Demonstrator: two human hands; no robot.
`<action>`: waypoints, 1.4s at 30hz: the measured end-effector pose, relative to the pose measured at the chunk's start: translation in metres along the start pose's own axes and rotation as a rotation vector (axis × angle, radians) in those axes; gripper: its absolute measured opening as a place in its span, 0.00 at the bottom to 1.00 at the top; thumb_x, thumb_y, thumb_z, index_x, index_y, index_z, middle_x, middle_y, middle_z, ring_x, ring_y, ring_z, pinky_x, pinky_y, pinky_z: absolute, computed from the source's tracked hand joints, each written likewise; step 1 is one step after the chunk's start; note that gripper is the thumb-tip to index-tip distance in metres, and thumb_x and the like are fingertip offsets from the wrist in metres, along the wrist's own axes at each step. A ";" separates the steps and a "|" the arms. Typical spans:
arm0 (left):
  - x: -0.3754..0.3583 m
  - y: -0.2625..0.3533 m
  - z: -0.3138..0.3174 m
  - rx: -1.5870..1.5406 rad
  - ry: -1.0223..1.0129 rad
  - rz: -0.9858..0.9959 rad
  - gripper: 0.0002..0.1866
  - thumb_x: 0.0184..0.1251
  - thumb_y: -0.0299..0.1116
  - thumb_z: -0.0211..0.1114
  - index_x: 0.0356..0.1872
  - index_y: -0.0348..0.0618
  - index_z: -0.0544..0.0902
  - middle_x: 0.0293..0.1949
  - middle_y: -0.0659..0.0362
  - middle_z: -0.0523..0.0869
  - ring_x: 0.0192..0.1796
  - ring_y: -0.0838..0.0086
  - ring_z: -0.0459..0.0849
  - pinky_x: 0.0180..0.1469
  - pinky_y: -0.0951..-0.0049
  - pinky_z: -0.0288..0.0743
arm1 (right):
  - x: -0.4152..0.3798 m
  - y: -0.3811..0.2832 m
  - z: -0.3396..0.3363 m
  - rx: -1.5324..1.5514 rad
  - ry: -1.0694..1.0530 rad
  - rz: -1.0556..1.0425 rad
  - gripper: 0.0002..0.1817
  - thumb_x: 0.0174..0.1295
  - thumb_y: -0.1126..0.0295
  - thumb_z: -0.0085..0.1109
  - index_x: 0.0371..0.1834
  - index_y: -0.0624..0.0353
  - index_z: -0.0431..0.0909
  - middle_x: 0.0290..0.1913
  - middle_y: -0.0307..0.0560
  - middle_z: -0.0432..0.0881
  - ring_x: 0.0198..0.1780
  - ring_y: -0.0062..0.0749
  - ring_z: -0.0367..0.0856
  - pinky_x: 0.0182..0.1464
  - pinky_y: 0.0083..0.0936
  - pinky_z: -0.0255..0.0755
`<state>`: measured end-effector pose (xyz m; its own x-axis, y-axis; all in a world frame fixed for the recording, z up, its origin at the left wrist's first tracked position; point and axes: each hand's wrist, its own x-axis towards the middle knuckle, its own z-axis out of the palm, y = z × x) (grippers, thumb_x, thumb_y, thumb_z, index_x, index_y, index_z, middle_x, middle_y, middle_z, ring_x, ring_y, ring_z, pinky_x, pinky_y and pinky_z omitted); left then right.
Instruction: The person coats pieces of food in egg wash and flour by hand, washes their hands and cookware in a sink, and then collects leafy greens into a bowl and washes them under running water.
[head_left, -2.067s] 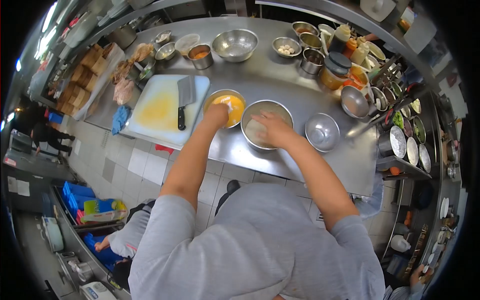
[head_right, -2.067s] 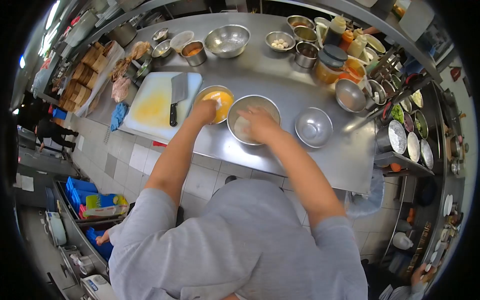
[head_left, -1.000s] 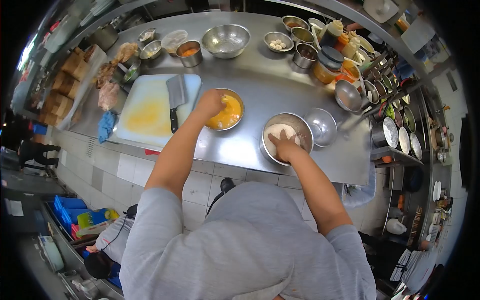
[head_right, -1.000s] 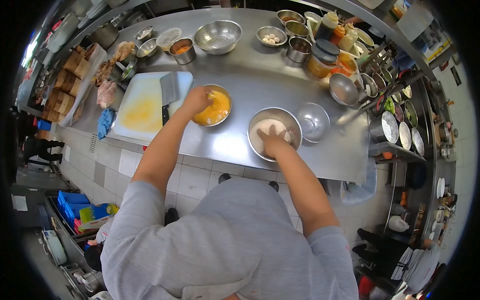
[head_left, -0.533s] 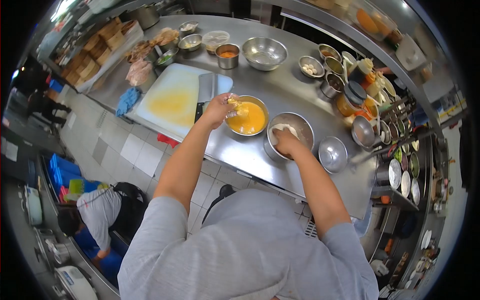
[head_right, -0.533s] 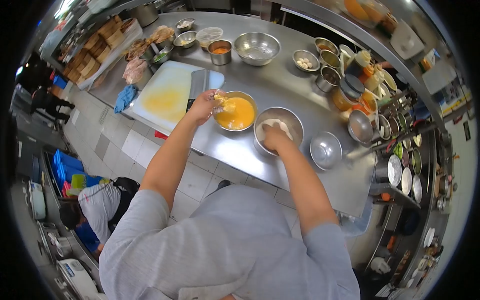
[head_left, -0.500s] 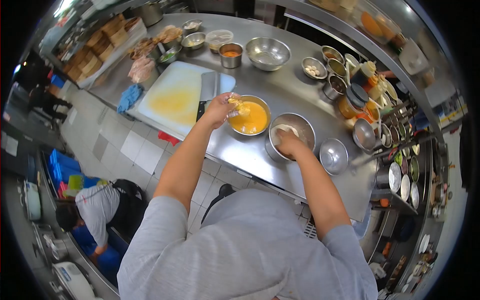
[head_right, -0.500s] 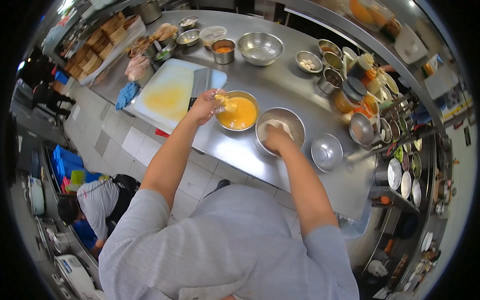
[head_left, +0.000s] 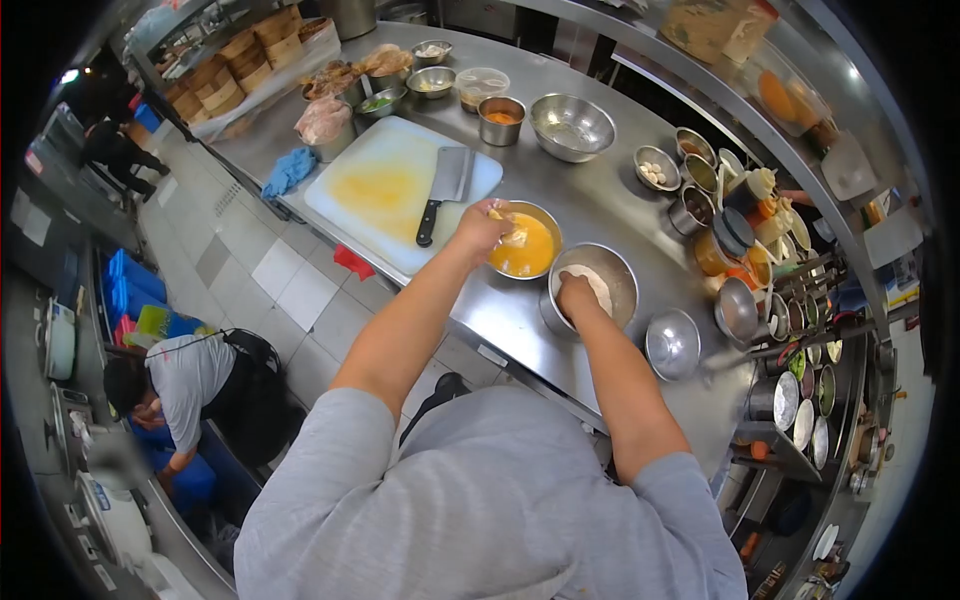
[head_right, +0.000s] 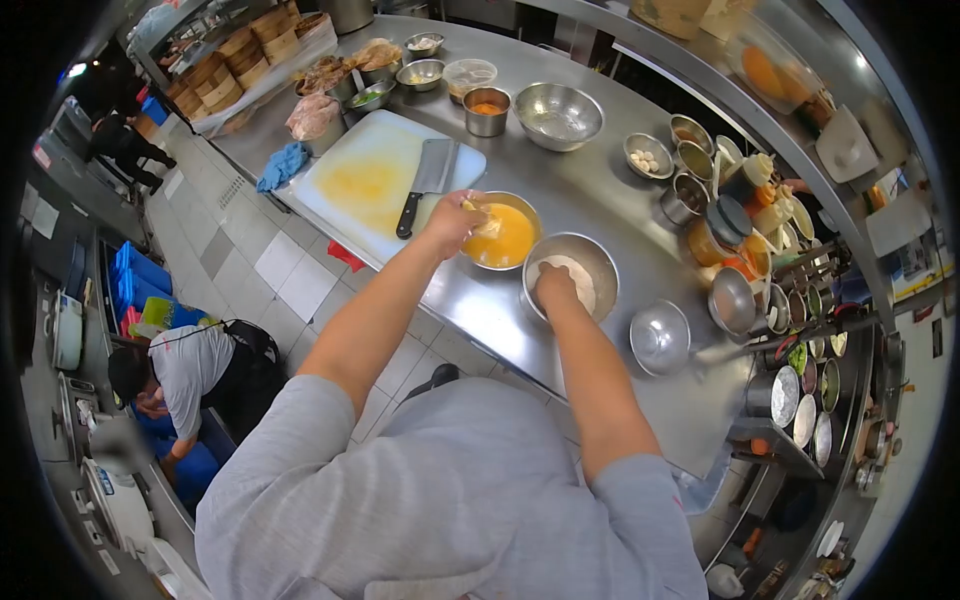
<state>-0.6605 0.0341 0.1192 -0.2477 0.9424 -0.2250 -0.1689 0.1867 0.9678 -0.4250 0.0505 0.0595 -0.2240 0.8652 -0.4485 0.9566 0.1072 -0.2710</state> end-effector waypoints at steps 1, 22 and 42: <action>-0.002 0.000 0.002 0.000 -0.011 -0.004 0.13 0.69 0.24 0.65 0.53 0.39 0.81 0.43 0.51 0.87 0.44 0.59 0.88 0.46 0.63 0.85 | 0.006 0.011 0.005 0.002 0.001 0.011 0.33 0.67 0.71 0.53 0.78 0.47 0.65 0.70 0.66 0.71 0.69 0.66 0.74 0.72 0.56 0.67; -0.035 0.002 0.076 0.832 -0.136 0.688 0.15 0.59 0.24 0.64 0.48 0.42 0.88 0.51 0.47 0.87 0.56 0.50 0.84 0.61 0.57 0.76 | -0.056 0.053 -0.114 0.757 0.172 -0.074 0.28 0.61 0.61 0.64 0.64 0.59 0.77 0.49 0.48 0.86 0.37 0.36 0.85 0.32 0.36 0.78; -0.027 0.028 -0.034 1.003 0.008 0.398 0.15 0.63 0.31 0.68 0.49 0.36 0.88 0.47 0.42 0.89 0.50 0.48 0.87 0.56 0.58 0.79 | -0.008 0.049 -0.014 0.005 0.189 0.043 0.38 0.50 0.64 0.73 0.69 0.55 0.77 0.60 0.58 0.84 0.63 0.52 0.82 0.67 0.35 0.74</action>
<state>-0.6907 0.0042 0.1491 -0.1189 0.9845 0.1290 0.7829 0.0131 0.6220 -0.3733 0.0560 0.0616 -0.1438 0.9455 -0.2920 0.9634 0.0663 -0.2599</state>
